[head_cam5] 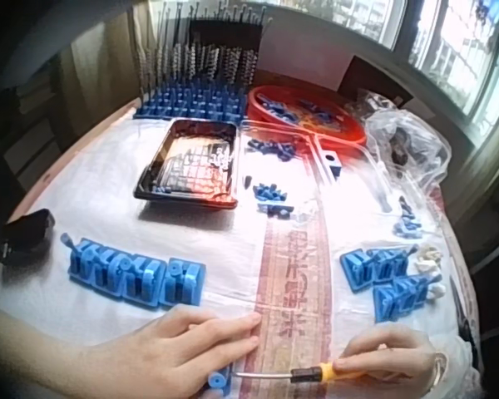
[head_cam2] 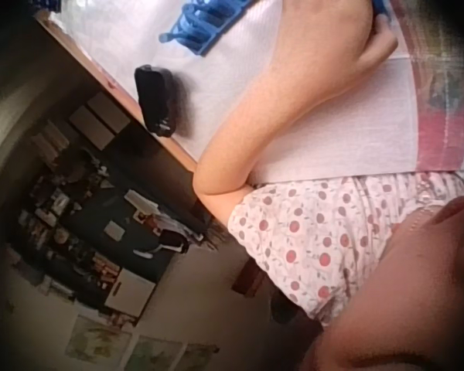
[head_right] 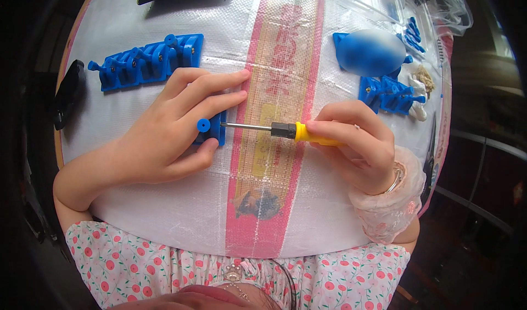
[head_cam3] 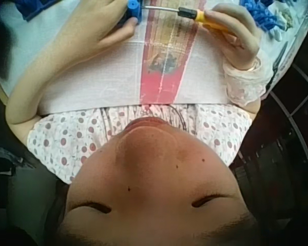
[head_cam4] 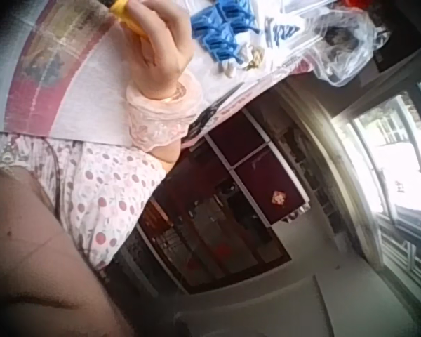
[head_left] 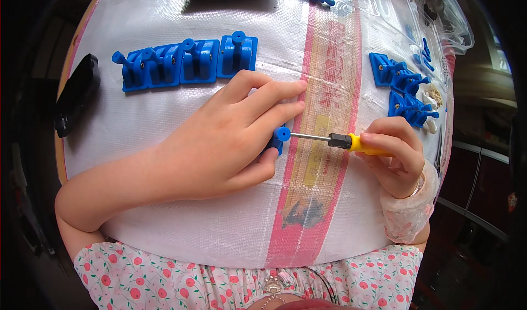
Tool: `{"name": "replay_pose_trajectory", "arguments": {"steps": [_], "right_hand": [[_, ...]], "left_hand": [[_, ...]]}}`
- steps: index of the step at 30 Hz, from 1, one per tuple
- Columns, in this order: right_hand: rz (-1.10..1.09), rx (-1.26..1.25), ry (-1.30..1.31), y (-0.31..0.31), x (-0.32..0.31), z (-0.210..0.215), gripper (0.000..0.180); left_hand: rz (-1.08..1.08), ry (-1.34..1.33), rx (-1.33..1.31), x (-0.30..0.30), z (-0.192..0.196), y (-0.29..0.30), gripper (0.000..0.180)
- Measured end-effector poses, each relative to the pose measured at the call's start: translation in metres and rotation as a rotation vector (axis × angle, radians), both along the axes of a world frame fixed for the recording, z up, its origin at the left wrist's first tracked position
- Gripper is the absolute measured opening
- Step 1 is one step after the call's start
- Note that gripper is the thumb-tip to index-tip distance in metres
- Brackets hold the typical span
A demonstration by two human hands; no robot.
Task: Assembling small blue plastic fixture components using a manual screwdriver.
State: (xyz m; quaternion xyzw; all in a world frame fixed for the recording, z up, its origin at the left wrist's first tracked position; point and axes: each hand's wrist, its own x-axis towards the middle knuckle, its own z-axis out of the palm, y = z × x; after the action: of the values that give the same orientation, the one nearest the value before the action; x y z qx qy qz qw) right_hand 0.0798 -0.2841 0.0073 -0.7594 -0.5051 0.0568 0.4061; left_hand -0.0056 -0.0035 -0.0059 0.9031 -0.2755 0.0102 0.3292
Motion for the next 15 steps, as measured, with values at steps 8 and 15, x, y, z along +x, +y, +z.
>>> {"name": "replay_pose_trajectory", "arguments": {"steps": [8,15], "right_hand": [[-0.011,-0.13,-0.056,0.0039,-0.0037,0.0034,0.043],[0.049,-0.149,-0.024,0.0017,0.0,0.0057,0.041]], "left_hand": [[0.004,-0.006,0.002,-0.0008,0.0012,0.0006,0.062],[0.009,-0.007,0.009,-0.0008,0.0025,-0.0004,0.063]]}}
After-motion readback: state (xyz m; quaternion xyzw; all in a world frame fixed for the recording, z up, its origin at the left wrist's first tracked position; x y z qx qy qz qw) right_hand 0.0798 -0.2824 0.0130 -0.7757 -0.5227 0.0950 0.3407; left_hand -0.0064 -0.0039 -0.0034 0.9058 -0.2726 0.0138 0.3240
